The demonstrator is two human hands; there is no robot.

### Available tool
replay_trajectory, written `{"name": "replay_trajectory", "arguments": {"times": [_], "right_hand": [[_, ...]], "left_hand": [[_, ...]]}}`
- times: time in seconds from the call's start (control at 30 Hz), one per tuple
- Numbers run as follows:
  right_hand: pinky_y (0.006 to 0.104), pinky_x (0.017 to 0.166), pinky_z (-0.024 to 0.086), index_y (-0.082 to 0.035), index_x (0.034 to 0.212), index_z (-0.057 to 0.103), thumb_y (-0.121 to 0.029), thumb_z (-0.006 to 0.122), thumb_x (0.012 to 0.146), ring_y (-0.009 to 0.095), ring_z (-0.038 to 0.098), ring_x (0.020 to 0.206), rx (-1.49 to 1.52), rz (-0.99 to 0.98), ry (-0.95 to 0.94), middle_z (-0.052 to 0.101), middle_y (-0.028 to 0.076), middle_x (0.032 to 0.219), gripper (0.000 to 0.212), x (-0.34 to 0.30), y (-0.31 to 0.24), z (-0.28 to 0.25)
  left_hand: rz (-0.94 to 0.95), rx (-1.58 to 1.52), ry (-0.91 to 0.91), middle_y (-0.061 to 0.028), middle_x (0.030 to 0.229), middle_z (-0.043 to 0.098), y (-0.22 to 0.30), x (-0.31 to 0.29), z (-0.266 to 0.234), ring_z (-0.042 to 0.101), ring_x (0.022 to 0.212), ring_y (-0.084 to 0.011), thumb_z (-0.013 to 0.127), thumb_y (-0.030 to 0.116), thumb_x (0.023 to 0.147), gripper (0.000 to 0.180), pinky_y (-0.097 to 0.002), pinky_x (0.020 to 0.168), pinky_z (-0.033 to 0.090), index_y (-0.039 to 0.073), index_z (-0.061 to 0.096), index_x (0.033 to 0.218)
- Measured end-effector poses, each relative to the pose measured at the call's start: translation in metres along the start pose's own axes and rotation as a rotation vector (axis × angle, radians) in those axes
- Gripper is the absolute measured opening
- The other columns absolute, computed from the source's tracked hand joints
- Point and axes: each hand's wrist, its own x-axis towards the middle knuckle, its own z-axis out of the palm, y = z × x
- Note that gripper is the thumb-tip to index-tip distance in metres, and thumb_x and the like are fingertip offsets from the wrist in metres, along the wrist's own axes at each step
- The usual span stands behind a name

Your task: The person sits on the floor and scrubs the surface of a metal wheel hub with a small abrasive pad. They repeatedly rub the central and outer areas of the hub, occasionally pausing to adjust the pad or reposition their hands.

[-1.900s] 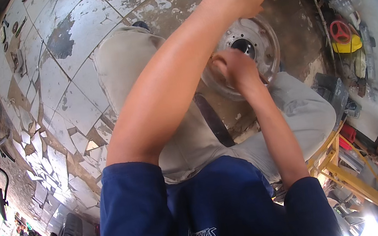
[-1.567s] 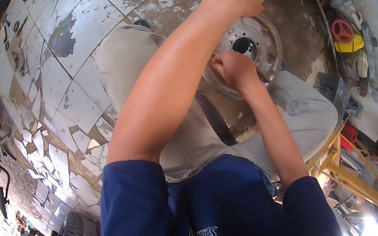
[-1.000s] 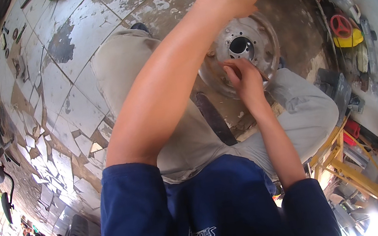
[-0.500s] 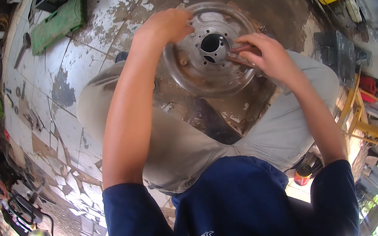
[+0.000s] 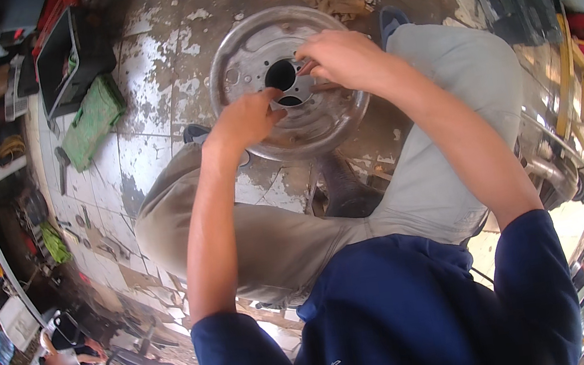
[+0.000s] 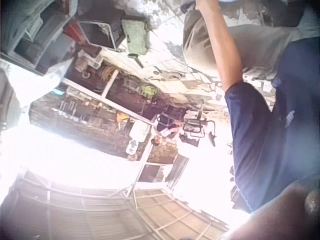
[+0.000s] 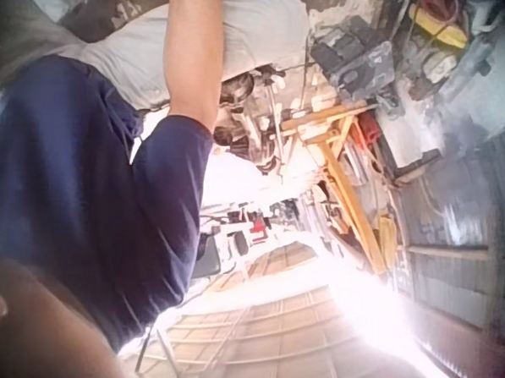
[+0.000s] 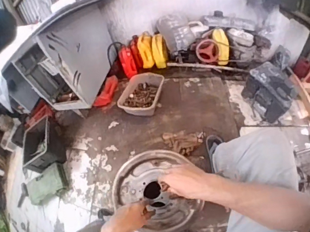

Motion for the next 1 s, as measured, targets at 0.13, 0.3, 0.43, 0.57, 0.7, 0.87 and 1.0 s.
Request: {"name": "replay_trajectory", "arguments": {"times": [0.13,0.3,0.43,0.57,0.7,0.87,1.0], "right_hand": [[0.0438,0.083,0.052,-0.003,0.105,0.068,-0.005,0.063,0.078,0.032,0.065,0.100,0.031,0.049,-0.115,0.070,0.012,0.103,0.027,-0.001,0.010,0.007],[0.0441,0.078,0.053,-0.004,0.100,0.068,-0.006,0.064,0.078,0.031,0.068,0.096,-0.188,0.123,-0.030,0.072,0.011,0.098,0.022,0.002,0.020,0.006],[0.0441,0.077,0.053,-0.004,0.099,0.068,-0.008,0.066,0.079,0.031,0.067,0.096,-0.109,0.124,0.139,0.072,0.011,0.097,0.021,0.003,0.019,-0.007],[0.0440,0.078,0.053,-0.003,0.100,0.068,-0.008,0.067,0.080,0.032,0.067,0.097,-0.033,0.171,0.118,0.072,0.011,0.097,0.020,0.007,0.016,-0.012],[0.0437,0.076,0.055,-0.003,0.096,0.068,-0.009,0.065,0.081,0.032,0.069,0.094,-0.076,0.163,0.165,0.072,0.014,0.097,0.017,0.006,0.015,-0.018],[0.0445,0.071,0.057,-0.003,0.088,0.071,-0.013,0.064,0.083,0.035,0.070,0.088,0.018,0.056,0.346,0.071,0.018,0.092,0.013,0.005,0.015,-0.022],[0.0444,0.078,0.053,-0.004,0.100,0.067,-0.013,0.069,0.083,0.032,0.067,0.096,0.015,0.088,0.279,0.070,0.011,0.098,0.020,0.001,0.004,-0.028]], "left_hand": [[0.024,-0.053,0.132,-0.0151,0.105,0.069,0.026,-0.003,0.025,0.066,0.098,-0.0356,0.067,0.020,0.089,0.037,-0.0438,0.084,0.051,0.008,0.063,0.123],[0.211,0.023,0.480,-0.0108,0.112,0.064,0.026,0.019,0.065,0.062,0.101,-0.0334,0.071,0.014,0.084,0.032,-0.0434,0.085,0.050,0.009,0.066,0.115],[0.282,0.119,0.596,-0.0058,0.105,0.063,0.036,0.045,0.090,0.059,0.101,-0.0275,0.073,0.014,0.080,0.028,-0.0412,0.085,0.047,0.012,0.068,0.107],[0.228,0.193,0.680,-0.0032,0.097,0.062,0.036,0.051,0.094,0.059,0.096,-0.0244,0.074,0.018,0.080,0.022,-0.0397,0.085,0.042,0.014,0.069,0.102],[0.221,0.263,0.663,-0.0033,0.087,0.065,0.030,0.035,0.082,0.062,0.088,-0.0228,0.073,0.017,0.082,0.015,-0.0389,0.083,0.042,0.013,0.069,0.096],[0.001,-0.201,0.523,-0.0104,0.090,0.072,0.035,-0.007,0.036,0.069,0.085,-0.0245,0.072,0.012,0.086,0.017,-0.0376,0.078,0.050,0.004,0.068,0.100],[-0.179,-0.513,0.507,-0.0113,0.090,0.072,0.041,-0.021,0.015,0.068,0.077,-0.0224,0.072,0.015,0.088,0.018,-0.0337,0.072,0.051,0.001,0.067,0.099]]}}
